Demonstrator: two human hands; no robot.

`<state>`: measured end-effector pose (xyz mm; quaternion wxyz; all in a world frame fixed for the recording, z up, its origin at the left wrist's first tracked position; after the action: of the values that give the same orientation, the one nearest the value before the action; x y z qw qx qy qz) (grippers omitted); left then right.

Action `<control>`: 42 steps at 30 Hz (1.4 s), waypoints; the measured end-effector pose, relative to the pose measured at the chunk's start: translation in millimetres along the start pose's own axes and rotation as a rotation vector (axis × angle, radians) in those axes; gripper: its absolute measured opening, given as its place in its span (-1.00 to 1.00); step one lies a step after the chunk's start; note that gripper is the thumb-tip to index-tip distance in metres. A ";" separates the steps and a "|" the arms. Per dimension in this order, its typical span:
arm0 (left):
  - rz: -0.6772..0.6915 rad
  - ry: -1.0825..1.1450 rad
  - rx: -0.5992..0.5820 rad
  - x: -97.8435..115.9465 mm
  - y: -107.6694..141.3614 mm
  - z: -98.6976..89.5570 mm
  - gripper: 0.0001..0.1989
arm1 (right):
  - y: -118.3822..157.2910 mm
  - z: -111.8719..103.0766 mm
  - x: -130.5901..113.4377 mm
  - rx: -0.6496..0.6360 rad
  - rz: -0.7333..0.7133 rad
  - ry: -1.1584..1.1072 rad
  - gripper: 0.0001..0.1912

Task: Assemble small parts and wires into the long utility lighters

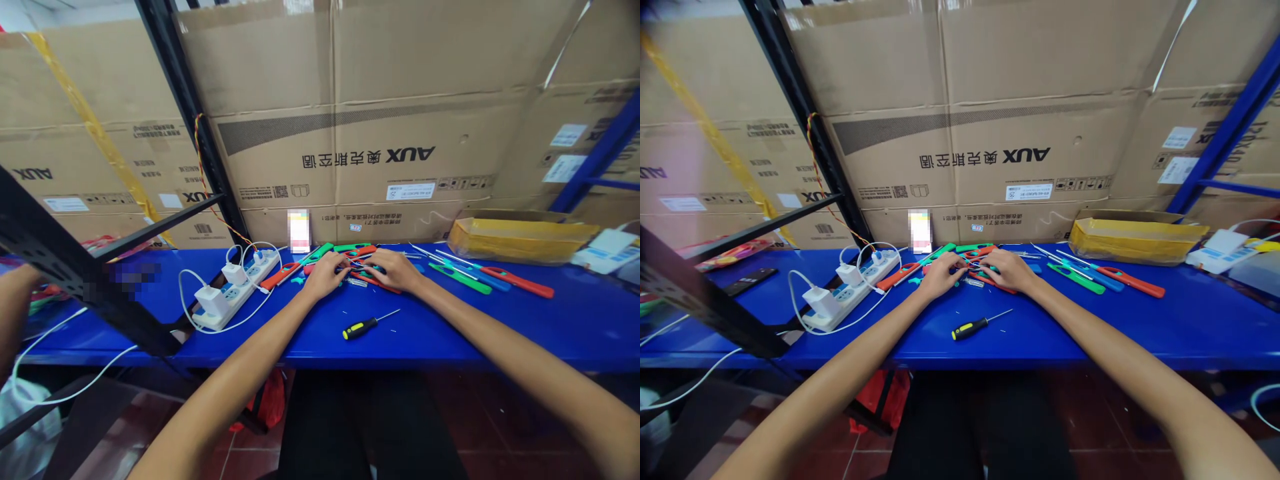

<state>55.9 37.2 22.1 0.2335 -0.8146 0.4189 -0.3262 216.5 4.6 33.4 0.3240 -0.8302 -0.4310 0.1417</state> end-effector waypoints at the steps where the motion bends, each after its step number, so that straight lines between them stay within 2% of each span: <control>1: 0.003 -0.002 -0.002 0.0 0.3 0.7 -0.92 | 0.4 0.6 0.5 -0.002 0.001 -0.002 -0.81; 20: 0.029 -0.010 -0.049 5.6 -0.6 2.2 -0.88 | 2.4 1.8 -0.1 0.012 -0.023 -0.026 -0.82; 25: 0.028 -0.001 -0.049 1.1 -0.9 3.0 -0.91 | 1.8 1.5 0.0 0.018 -0.026 -0.041 -0.82; 31: -0.035 0.068 -0.074 -8.0 -1.3 4.8 -0.91 | 2.0 1.8 1.3 0.001 -0.010 -0.026 -0.79; 42: 0.034 0.024 -0.035 2.1 -1.0 -2.7 -0.92 | 0.8 -1.1 -2.2 0.029 -0.014 -0.021 -0.81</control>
<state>55.5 35.6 25.2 0.2197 -0.8074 0.4412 -0.3244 216.3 2.1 33.6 0.3325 -0.8209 -0.4378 0.1546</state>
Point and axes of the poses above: each hand's wrist, its own y-axis away from the middle knuckle, its own z-axis out of the palm, x = y × z, the point moved 9 cm from there along -y, towards the middle knuckle
